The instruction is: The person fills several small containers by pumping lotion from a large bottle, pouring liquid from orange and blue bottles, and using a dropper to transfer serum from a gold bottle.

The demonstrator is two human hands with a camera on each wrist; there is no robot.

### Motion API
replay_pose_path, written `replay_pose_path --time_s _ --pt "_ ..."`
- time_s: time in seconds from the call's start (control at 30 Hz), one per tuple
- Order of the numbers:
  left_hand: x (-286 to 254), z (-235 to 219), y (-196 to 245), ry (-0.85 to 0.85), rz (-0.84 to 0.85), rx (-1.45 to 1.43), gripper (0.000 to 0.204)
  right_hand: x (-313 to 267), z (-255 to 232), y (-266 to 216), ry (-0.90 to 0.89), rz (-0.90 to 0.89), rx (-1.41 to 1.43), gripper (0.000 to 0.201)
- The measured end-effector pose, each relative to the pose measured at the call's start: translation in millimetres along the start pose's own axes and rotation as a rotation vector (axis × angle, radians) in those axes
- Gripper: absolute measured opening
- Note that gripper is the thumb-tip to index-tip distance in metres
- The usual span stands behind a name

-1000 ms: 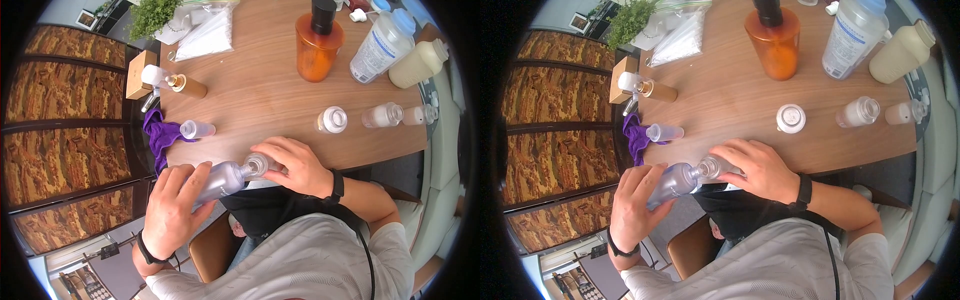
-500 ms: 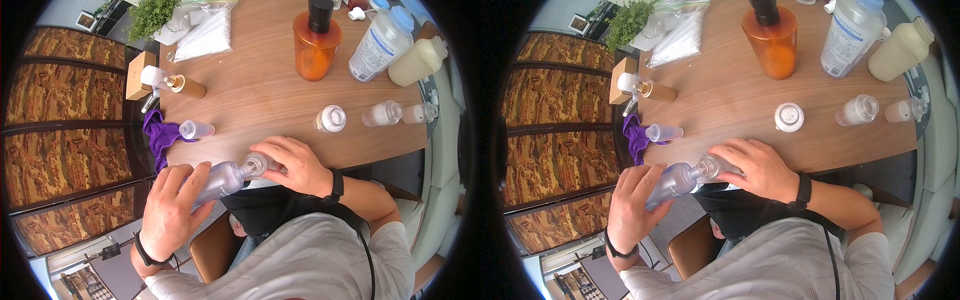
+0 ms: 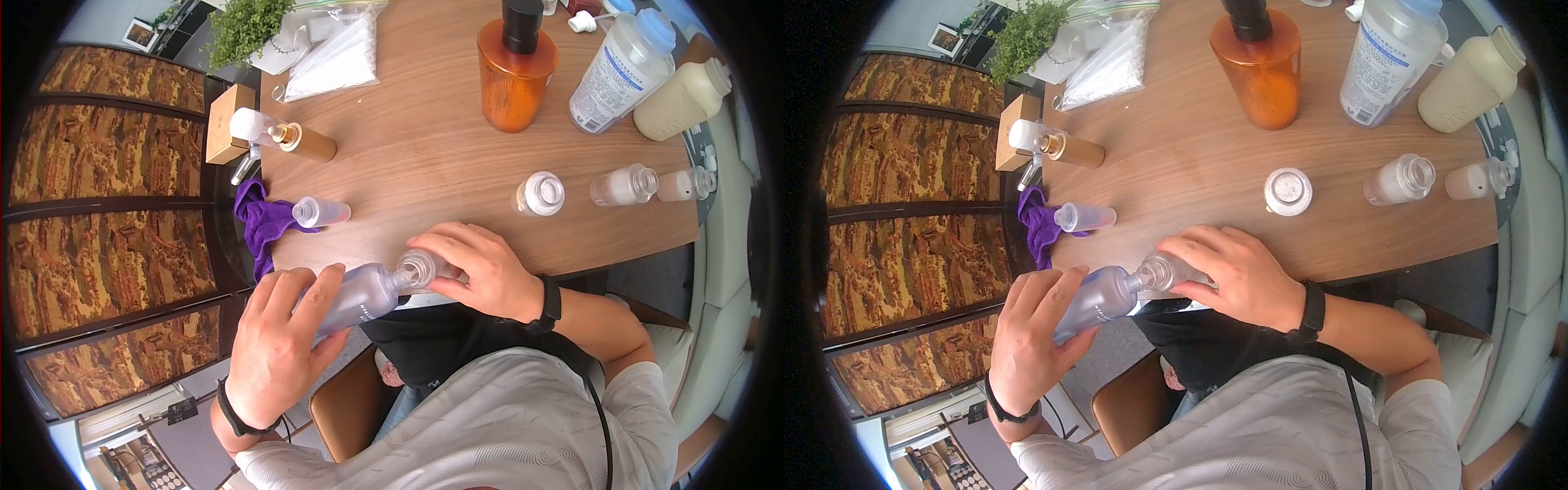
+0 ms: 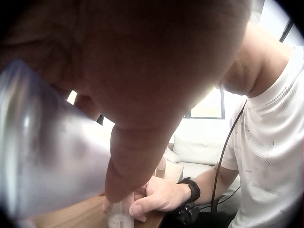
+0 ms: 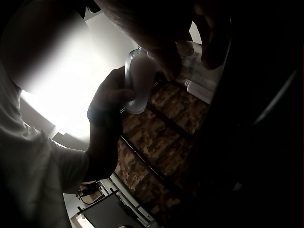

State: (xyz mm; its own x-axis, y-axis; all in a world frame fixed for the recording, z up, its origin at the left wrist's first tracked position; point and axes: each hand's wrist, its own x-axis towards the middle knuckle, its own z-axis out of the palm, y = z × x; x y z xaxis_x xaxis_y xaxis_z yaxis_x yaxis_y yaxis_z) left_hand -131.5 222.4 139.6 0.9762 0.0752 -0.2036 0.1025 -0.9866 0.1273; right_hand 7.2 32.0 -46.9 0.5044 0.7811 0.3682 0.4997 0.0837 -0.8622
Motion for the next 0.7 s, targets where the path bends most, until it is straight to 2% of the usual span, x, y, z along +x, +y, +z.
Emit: replay_pose_path --time_s 0.7 --pt "3.9 -7.3 4.2 -0.011 0.021 0.037 0.070 -0.8 1.4 2.9 0.012 -0.020 -0.007 0.051"
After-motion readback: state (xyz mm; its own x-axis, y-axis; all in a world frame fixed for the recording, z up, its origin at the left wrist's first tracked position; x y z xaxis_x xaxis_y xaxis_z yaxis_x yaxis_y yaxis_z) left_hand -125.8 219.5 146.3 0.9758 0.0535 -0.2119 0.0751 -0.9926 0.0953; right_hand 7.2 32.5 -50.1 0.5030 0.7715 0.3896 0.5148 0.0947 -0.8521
